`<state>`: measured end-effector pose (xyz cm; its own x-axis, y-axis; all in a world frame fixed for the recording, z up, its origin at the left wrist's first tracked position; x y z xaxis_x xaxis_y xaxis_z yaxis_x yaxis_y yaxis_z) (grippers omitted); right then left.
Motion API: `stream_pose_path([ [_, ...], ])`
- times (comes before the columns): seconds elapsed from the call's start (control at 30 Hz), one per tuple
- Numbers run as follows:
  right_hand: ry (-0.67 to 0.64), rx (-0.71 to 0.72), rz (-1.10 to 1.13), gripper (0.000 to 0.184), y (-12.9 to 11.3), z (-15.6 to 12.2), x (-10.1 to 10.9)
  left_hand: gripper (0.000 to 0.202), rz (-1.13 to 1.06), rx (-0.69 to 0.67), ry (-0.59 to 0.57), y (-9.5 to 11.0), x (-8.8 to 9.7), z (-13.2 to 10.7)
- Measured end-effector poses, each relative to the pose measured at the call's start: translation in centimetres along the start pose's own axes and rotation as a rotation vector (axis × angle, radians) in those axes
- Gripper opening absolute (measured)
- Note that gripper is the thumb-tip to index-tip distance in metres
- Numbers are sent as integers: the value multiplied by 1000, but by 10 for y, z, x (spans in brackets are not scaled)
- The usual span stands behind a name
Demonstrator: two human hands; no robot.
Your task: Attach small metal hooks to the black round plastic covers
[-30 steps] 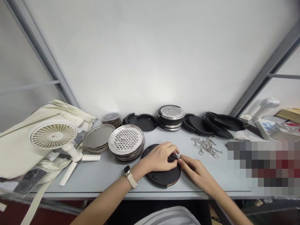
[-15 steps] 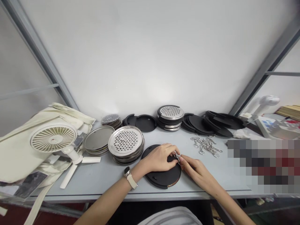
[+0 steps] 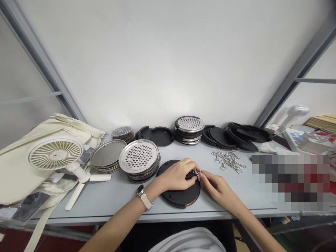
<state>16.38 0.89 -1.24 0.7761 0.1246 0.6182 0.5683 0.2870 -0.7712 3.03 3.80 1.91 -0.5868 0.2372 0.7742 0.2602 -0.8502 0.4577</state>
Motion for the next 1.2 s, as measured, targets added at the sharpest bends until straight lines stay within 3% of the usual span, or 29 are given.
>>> stream_pose_path([
  [0.47, -65, -46, 32, 44, 3, -1, -3, 17, -51, 0, 20, -5, -2, 0],
  [0.87, 15, -33, -9, 41, 8, -1, 0, 19, -111, 19, 20, -4, 0, 1],
  [1.2, -63, -30, -36, 39, 3, -1, -5, 19, -118, 11, 24, -4, 0, 1],
])
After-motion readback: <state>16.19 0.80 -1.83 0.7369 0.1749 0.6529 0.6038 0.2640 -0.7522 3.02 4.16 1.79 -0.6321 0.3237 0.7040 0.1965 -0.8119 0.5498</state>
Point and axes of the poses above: each hand's wrist, its own z-axis towards the middle knuckle, its own x-axis out of the back of the hand, y = z × x, the point moved 5 cm from there along z, towards the middle knuckle, and after that the axes turned 7 degrees about -x, right-handed, at the moved point
